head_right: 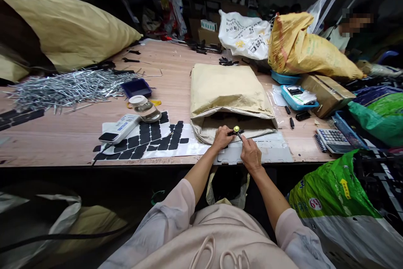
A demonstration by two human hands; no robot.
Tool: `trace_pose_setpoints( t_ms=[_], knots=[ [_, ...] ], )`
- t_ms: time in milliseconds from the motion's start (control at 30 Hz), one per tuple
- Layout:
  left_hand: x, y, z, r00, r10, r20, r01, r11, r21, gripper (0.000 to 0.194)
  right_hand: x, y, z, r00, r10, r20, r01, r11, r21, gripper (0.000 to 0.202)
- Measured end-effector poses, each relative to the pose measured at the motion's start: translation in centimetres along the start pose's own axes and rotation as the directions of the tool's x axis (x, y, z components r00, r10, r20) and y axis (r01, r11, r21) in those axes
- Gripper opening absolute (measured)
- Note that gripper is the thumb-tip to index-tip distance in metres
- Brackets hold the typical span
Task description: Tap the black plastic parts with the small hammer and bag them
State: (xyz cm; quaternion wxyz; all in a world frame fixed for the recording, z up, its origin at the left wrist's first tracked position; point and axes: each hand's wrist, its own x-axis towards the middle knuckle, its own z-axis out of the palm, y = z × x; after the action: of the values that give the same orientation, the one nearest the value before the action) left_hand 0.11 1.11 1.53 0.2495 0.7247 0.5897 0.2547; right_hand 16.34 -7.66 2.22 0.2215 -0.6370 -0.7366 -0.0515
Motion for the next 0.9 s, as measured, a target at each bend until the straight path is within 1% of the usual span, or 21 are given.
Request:
trace_pose_setpoints(
  t_ms=[133, 233, 333, 467, 533, 600, 633, 700, 733, 833, 900],
  knots=[
    [0.0, -0.1, 0.0, 1.000, 0.006, -0.003, -0.006, 1.000, -0.009, 0.027, 0.7, 1.6, 0.2, 0.998, 0.060, -0.037, -0.062, 0.997, -0.040, 0.044],
    [-0.1, -0.3, 0.2, 1.000, 0.010, -0.013, -0.010, 1.000, -0.014, 0.026, 1.6, 3.6, 0.1, 0.993, 0.106, -0.058, -0.112, 0.986, -0.123, 0.042],
    [-0.1, -0.3, 0.2, 1.000, 0.010, -0.019, -0.011, 1.000, -0.017, 0.026, 1.9, 5.2, 0.5, 0.990, 0.137, -0.043, -0.143, 0.966, -0.217, 0.041],
    [-0.1, 0.1, -0.1, 1.000, 0.015, -0.014, -0.015, 1.000, -0.002, 0.025, 1.9, 5.9, 1.2, 0.990, 0.140, -0.036, -0.144, 0.943, -0.301, 0.042],
    [-0.7, 0.6, -0.4, 0.999, 0.035, -0.016, -0.035, 0.999, 0.010, 0.025, 1.8, 5.9, 1.4, 0.991, 0.129, -0.036, -0.134, 0.941, -0.311, 0.044],
    [-2.3, 1.0, -0.8, 0.996, 0.080, -0.045, -0.079, 0.997, 0.024, 0.024, 1.9, 5.8, 1.4, 0.991, 0.127, -0.031, -0.130, 0.941, -0.313, 0.045],
    [-3.5, 1.1, -1.0, 0.991, 0.113, -0.065, -0.111, 0.993, 0.030, 0.023, 1.9, 5.8, 1.4, 0.991, 0.129, -0.028, -0.132, 0.940, -0.314, 0.046],
    [-6.7, 1.1, -1.3, 0.978, 0.191, -0.088, -0.188, 0.981, 0.038, 0.024, 1.9, 5.7, 1.4, 0.991, 0.135, -0.019, -0.134, 0.939, -0.317, 0.047],
    [-8.6, 1.0, -1.3, 0.969, 0.231, -0.082, -0.229, 0.973, 0.039, 0.025, 1.8, 5.7, 1.4, 0.991, 0.137, -0.014, -0.134, 0.938, -0.319, 0.047],
    [-14.1, 0.0, -0.8, 0.945, 0.326, 0.000, -0.326, 0.945, 0.033, 0.027, 1.8, 5.6, 1.5, 0.990, 0.138, -0.001, -0.131, 0.937, -0.323, 0.048],
    [-16.8, -0.9, 0.1, 0.936, 0.346, 0.067, -0.349, 0.936, 0.044, 0.027, 1.7, 5.6, 1.6, 0.991, 0.136, -0.003, -0.130, 0.938, -0.321, 0.048]
  ],
)
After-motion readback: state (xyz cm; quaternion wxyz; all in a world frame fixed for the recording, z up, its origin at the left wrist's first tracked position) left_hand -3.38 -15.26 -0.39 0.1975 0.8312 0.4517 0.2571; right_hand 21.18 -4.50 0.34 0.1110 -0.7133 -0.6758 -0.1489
